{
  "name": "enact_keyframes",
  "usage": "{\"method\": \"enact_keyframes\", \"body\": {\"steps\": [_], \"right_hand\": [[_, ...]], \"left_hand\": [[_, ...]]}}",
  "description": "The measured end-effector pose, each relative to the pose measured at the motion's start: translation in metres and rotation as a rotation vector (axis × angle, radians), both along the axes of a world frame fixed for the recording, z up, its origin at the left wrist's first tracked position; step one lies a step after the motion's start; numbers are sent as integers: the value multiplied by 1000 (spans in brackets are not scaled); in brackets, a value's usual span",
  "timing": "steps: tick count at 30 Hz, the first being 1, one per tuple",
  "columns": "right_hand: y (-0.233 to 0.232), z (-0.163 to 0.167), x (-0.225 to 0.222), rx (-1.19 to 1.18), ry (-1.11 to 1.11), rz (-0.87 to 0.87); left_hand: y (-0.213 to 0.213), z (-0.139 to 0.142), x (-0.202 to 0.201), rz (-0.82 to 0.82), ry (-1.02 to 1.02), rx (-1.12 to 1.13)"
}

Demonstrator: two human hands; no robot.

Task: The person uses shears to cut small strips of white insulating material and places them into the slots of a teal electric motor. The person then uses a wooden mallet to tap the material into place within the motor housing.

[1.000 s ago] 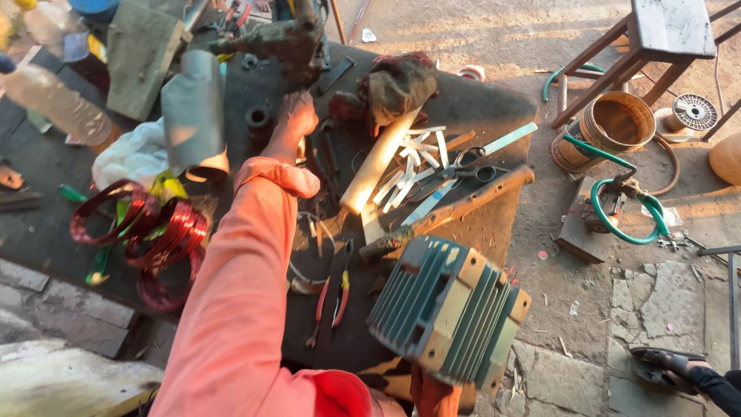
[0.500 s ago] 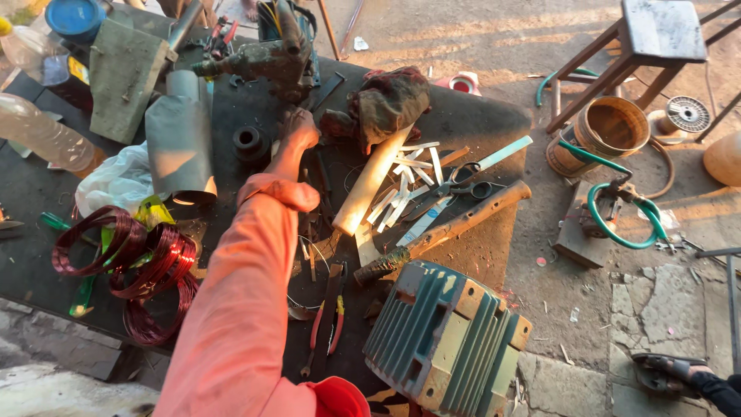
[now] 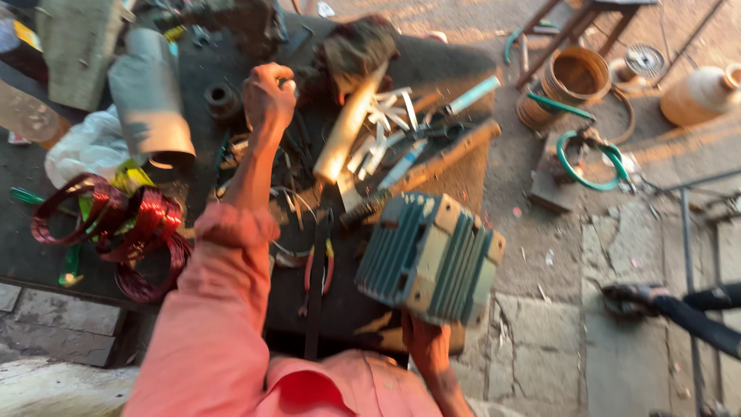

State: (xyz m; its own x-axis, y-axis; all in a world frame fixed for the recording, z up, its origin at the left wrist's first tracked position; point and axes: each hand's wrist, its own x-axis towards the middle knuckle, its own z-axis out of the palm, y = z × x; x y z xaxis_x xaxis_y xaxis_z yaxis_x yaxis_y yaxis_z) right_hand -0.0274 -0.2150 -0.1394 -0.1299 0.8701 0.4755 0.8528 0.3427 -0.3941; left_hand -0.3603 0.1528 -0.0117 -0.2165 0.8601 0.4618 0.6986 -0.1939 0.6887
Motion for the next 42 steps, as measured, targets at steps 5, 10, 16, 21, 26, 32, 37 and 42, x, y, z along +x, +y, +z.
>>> {"method": "enact_keyframes", "body": {"steps": [5, 10, 16, 21, 26, 32, 37, 42], "right_hand": [[0, 16, -3, -65, 104, 15], [-4, 22, -5, -102, 123, -34], [-27, 22, 7, -269, 63, -164], [-49, 17, 16, -267, 126, -171], [-59, 17, 18, -250, 196, -177], [-65, 25, 14, -237, 229, -154], [-70, 30, 17, -395, 228, -206], [-46, 35, 17, -363, 173, -218]], "left_hand": [[-113, -16, 54, -108, -179, 145], [-143, -50, 98, -277, -110, -65], [-97, -62, 111, -353, 192, -77], [-82, -62, 126, -159, 263, -51], [-52, -54, 138, -149, 197, -57], [-8, -32, 138, -227, 507, -65], [-1, -27, 144, -324, 662, -182], [-10, -17, 139, -409, 955, -236]]}}
